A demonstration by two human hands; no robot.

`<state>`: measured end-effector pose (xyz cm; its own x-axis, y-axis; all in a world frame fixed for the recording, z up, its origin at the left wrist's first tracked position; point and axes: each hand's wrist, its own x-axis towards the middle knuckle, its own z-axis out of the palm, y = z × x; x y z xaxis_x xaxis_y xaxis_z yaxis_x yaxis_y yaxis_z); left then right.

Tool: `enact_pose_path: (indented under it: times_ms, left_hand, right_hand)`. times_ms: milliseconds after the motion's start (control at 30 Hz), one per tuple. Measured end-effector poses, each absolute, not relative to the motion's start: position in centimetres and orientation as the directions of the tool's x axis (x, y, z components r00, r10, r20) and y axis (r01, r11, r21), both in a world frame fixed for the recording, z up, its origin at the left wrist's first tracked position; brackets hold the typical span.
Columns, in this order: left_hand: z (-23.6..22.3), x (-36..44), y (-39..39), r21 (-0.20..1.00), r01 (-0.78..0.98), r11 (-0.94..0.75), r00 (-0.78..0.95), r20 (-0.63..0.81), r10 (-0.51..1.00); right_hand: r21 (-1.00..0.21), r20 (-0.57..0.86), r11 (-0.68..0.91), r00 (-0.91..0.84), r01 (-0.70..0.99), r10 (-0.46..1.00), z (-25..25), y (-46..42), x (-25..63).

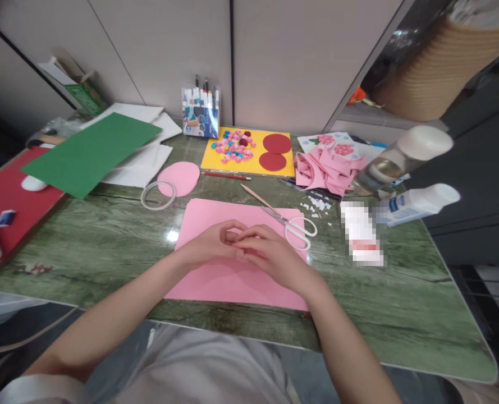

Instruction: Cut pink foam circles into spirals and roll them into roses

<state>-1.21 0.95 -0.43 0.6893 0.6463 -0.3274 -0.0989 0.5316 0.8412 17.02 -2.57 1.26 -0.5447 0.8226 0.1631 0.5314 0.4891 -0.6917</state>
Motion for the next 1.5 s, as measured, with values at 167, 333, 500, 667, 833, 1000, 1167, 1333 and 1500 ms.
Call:
enact_pose_path:
  times_ms: [167,333,500,667,833,1000,1167,1333,1500]
  left_hand:
    - [-0.7,-0.9,0.7,0.812,-0.220,0.540,0.607,-0.319,0.728]
    - [-1.2,-0.4,0.3,0.779,-0.305,0.548,0.535,-0.336,0.775]
    - [-1.3,0.1,0.0,0.763,-0.335,0.553,0.503,-0.352,0.790]
    - [-1.4,-0.1,0.1,0.770,-0.348,0.535,0.483,-0.342,0.806]
    - [-1.1,-0.7,0.5,0.783,-0.323,0.532,0.530,-0.316,0.787]
    - [-0.7,-1.2,1.0,0.800,-0.229,0.555,0.617,-0.322,0.718]
    - [-0.7,-1.5,1.3,0.831,-0.136,0.539,0.654,-0.333,0.679]
    - [-0.6,-1.3,1.0,0.843,-0.190,0.504,0.553,-0.332,0.764]
    - [-1.0,-0.8,0.5,0.802,-0.292,0.521,0.522,-0.322,0.789]
  right_hand:
    - [-0.651,0.268,0.469,-0.397,0.597,0.878,0.9,-2.4,16.6]
    - [-0.666,0.305,0.400,-0.260,0.629,0.916,0.2,-2.5,15.9]
    - [-0.673,0.322,0.384,-0.217,0.632,0.922,-0.2,-2.5,15.3]
    - [-0.676,0.317,0.385,-0.224,0.628,0.922,-0.1,-2.4,15.6]
    - [-0.686,0.312,0.415,-0.275,0.597,0.910,0.5,-2.4,16.3]
    - [-0.685,0.248,0.448,-0.394,0.575,0.885,1.0,-2.6,16.5]
    - [-0.662,0.225,0.496,-0.482,0.561,0.847,0.7,-2.6,16.5]
    - [-0.643,0.301,0.468,-0.363,0.606,0.882,0.2,-2.5,16.2]
    - [-0.655,0.297,0.408,-0.280,0.636,0.913,-0.1,-2.5,15.8]
